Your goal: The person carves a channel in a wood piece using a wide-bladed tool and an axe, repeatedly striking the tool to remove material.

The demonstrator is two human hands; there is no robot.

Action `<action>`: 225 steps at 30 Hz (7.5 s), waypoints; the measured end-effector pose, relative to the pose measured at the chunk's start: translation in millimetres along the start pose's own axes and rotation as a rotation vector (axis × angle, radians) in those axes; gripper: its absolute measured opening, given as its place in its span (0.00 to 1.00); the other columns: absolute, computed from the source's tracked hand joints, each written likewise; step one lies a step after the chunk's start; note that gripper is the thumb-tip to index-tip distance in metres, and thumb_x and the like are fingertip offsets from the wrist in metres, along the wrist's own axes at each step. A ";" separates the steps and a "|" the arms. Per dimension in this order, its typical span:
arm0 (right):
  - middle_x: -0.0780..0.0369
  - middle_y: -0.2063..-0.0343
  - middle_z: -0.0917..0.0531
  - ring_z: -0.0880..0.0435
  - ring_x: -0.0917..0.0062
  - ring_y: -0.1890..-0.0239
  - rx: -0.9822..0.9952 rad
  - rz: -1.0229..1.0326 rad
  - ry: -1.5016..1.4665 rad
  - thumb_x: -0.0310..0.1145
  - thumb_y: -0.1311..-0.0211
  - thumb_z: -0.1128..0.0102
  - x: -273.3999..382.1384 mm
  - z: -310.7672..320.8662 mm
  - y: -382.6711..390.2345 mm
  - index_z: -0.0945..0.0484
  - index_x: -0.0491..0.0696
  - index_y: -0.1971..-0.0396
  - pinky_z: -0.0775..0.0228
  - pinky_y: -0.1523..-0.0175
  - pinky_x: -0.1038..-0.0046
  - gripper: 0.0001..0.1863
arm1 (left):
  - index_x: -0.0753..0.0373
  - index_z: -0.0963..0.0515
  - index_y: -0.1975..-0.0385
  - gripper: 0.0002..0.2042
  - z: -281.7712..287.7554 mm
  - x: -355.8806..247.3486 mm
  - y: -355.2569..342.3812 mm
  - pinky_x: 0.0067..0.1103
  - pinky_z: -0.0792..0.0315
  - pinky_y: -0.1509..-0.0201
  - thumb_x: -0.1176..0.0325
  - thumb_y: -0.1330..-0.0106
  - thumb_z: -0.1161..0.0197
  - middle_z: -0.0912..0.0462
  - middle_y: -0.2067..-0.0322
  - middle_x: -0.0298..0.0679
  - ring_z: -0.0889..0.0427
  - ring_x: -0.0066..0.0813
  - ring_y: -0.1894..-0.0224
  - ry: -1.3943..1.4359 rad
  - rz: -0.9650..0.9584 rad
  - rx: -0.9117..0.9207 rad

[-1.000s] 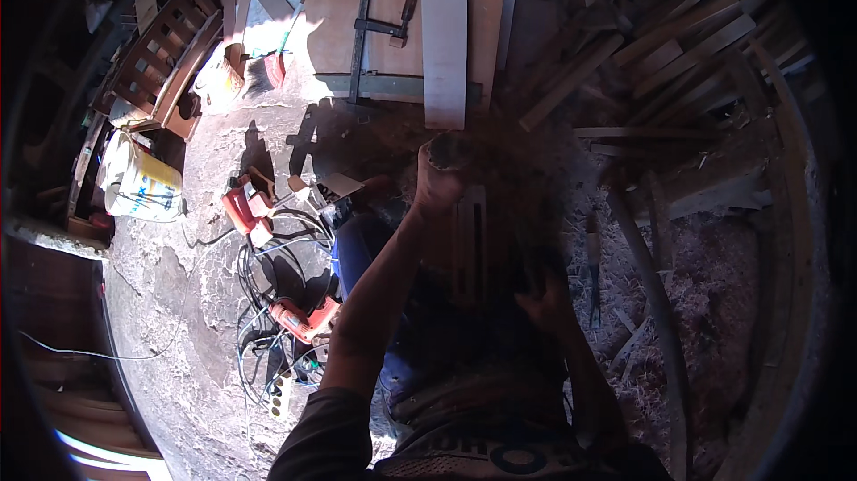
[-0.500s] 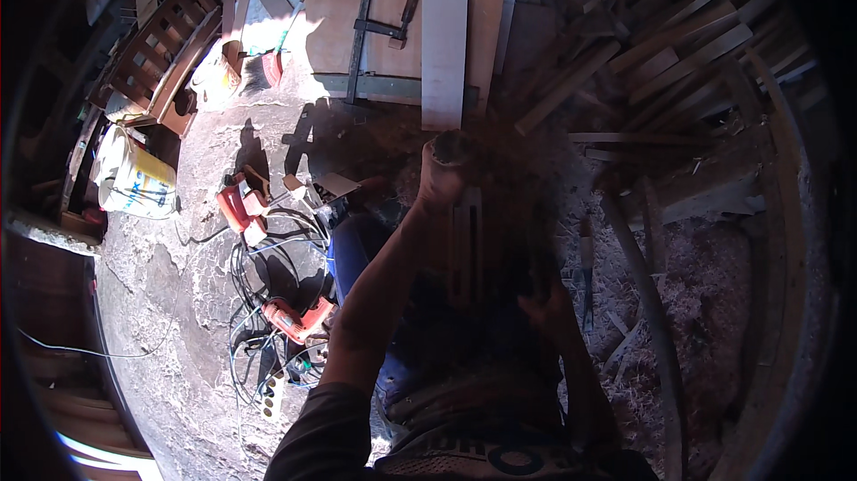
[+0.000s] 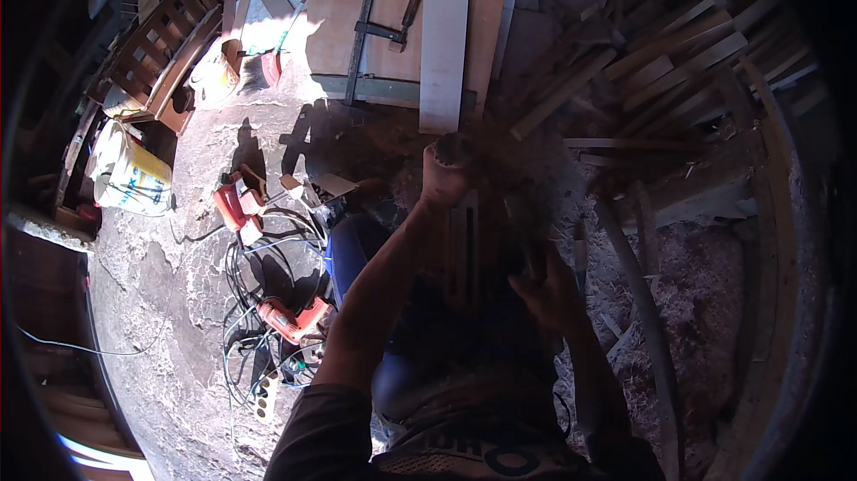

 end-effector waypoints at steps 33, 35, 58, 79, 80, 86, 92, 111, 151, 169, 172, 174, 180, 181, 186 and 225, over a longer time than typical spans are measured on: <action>0.45 0.54 0.19 0.14 0.54 0.56 -0.462 0.481 -0.124 0.28 0.37 0.36 176.1 96.2 -103.2 0.36 0.43 0.36 0.21 0.52 0.62 0.30 | 0.65 0.16 0.61 0.13 6.2 4.5 7.3 0.24 0.20 0.55 0.77 0.49 0.31 0.12 0.64 0.35 0.14 0.23 0.61 0.310 0.098 0.074; 0.45 0.57 0.18 0.14 0.54 0.58 -0.521 0.535 0.007 0.27 0.37 0.36 169.8 88.3 -100.1 0.36 0.43 0.37 0.20 0.53 0.63 0.30 | 0.65 0.16 0.62 0.12 5.6 4.0 7.1 0.24 0.20 0.55 0.77 0.48 0.31 0.12 0.63 0.35 0.14 0.24 0.61 0.151 0.026 0.087; 0.43 0.57 0.19 0.16 0.47 0.59 0.073 0.245 0.507 0.31 0.40 0.37 64.0 8.6 -67.3 0.38 0.42 0.34 0.23 0.54 0.53 0.34 | 0.65 0.18 0.61 0.12 -4.1 -22.3 8.7 0.23 0.21 0.56 0.75 0.47 0.31 0.13 0.66 0.36 0.16 0.21 0.62 -0.166 -0.422 0.041; 0.42 0.52 0.21 0.18 0.48 0.52 -0.026 0.264 0.231 0.28 0.38 0.38 106.6 55.0 -68.2 0.37 0.41 0.36 0.23 0.52 0.60 0.31 | 0.66 0.17 0.58 0.14 -2.5 9.3 1.5 0.23 0.21 0.54 0.74 0.45 0.29 0.13 0.61 0.38 0.15 0.23 0.59 -0.039 -0.227 0.153; 0.43 0.53 0.20 0.16 0.50 0.53 -0.054 0.267 0.136 0.27 0.37 0.39 120.7 64.3 -75.0 0.37 0.42 0.36 0.22 0.54 0.61 0.30 | 0.66 0.17 0.58 0.13 4.3 9.9 -4.4 0.23 0.21 0.55 0.74 0.44 0.30 0.13 0.62 0.38 0.15 0.23 0.59 0.095 -0.031 0.176; 0.50 0.58 0.18 0.15 0.60 0.53 -0.611 0.486 -0.290 0.25 0.36 0.39 148.1 81.2 -106.4 0.35 0.42 0.38 0.22 0.53 0.66 0.27 | 0.65 0.18 0.59 0.11 -7.1 -17.6 10.8 0.23 0.22 0.60 0.75 0.41 0.38 0.14 0.65 0.36 0.16 0.24 0.63 -0.071 -0.115 0.150; 0.39 0.49 0.23 0.23 0.45 0.45 0.012 0.145 0.304 0.26 0.45 0.38 45.2 10.6 -51.1 0.37 0.41 0.36 0.27 0.43 0.56 0.34 | 0.65 0.19 0.61 0.08 -6.6 -24.4 29.7 0.19 0.25 0.62 0.75 0.40 0.39 0.16 0.69 0.33 0.20 0.18 0.68 0.080 0.032 0.106; 0.55 0.45 0.22 0.22 0.68 0.44 -0.051 -0.528 -0.371 0.28 0.49 0.28 -91.5 -27.8 42.8 0.33 0.40 0.36 0.27 0.43 0.68 0.39 | 0.65 0.20 0.72 0.04 5.6 12.6 42.9 0.20 0.25 0.64 0.71 0.40 0.33 0.16 0.72 0.33 0.19 0.21 0.71 -0.430 -0.203 -0.435; 0.51 0.47 0.21 0.22 0.63 0.43 0.085 -0.558 -0.298 0.35 0.53 0.24 -123.7 -51.1 81.2 0.31 0.38 0.39 0.31 0.38 0.63 0.40 | 0.64 0.22 0.80 0.08 0.5 0.8 -42.2 0.21 0.31 0.72 0.73 0.44 0.28 0.20 0.78 0.31 0.23 0.17 0.76 -0.119 -0.093 -0.199; 0.46 0.55 0.18 0.15 0.59 0.50 -0.022 -0.021 -0.043 0.35 0.40 0.33 47.7 49.0 -78.4 0.37 0.41 0.35 0.23 0.48 0.61 0.35 | 0.64 0.19 0.72 0.04 -6.3 20.6 -39.7 0.19 0.26 0.65 0.74 0.42 0.29 0.17 0.73 0.28 0.21 0.15 0.69 -0.088 -0.086 -0.155; 0.57 0.56 0.21 0.20 0.74 0.56 -0.273 0.234 -0.118 0.29 0.39 0.33 107.1 90.0 -121.2 0.38 0.41 0.34 0.25 0.54 0.70 0.34 | 0.65 0.19 0.70 0.04 -13.3 14.6 -37.1 0.20 0.25 0.64 0.74 0.41 0.30 0.16 0.72 0.29 0.20 0.16 0.68 -0.099 -0.044 -0.175; 0.60 0.56 0.22 0.21 0.79 0.57 -0.414 0.357 -0.194 0.28 0.38 0.33 118.8 87.0 -143.2 0.38 0.41 0.34 0.25 0.56 0.72 0.34 | 0.65 0.19 0.70 0.04 -9.3 14.6 -30.7 0.20 0.25 0.63 0.74 0.41 0.30 0.16 0.71 0.29 0.19 0.16 0.67 -0.093 0.014 -0.192; 0.44 0.61 0.18 0.15 0.49 0.58 0.076 0.265 0.395 0.26 0.42 0.37 47.2 27.4 -144.8 0.39 0.45 0.34 0.23 0.54 0.57 0.35 | 0.65 0.19 0.67 0.06 -18.5 19.3 -33.1 0.20 0.25 0.61 0.75 0.42 0.30 0.15 0.68 0.30 0.18 0.18 0.64 0.195 -0.121 -0.175; 0.44 0.60 0.18 0.15 0.50 0.57 0.092 0.235 0.330 0.26 0.43 0.36 44.4 26.8 -149.9 0.38 0.45 0.33 0.23 0.53 0.57 0.36 | 0.65 0.19 0.67 0.06 -16.3 22.3 -37.0 0.20 0.25 0.61 0.75 0.42 0.30 0.15 0.68 0.30 0.19 0.18 0.64 0.190 -0.112 -0.212; 0.54 0.66 0.18 0.14 0.67 0.64 -0.179 0.355 0.075 0.28 0.40 0.33 134.1 100.5 -153.5 0.34 0.47 0.36 0.23 0.58 0.65 0.32 | 0.65 0.19 0.69 0.05 -4.9 18.5 -36.9 0.20 0.26 0.62 0.75 0.42 0.30 0.16 0.69 0.30 0.19 0.17 0.66 -0.031 0.032 -0.172; 0.65 0.81 0.25 0.25 0.80 0.88 0.042 -0.639 -0.757 0.23 0.40 0.34 -28.8 -10.0 35.8 0.38 0.42 0.38 0.31 0.85 0.74 0.32 | 0.68 0.18 0.61 0.08 0.9 -19.7 7.5 0.20 0.23 0.61 0.73 0.38 0.33 0.13 0.66 0.34 0.17 0.19 0.65 0.034 0.016 -0.034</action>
Point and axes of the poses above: each hand's wrist, its own y-axis away from the middle knuckle, its own z-axis out of the back of the hand, x = y × z, the point moved 3 cm from there along -y, towards the middle knuckle
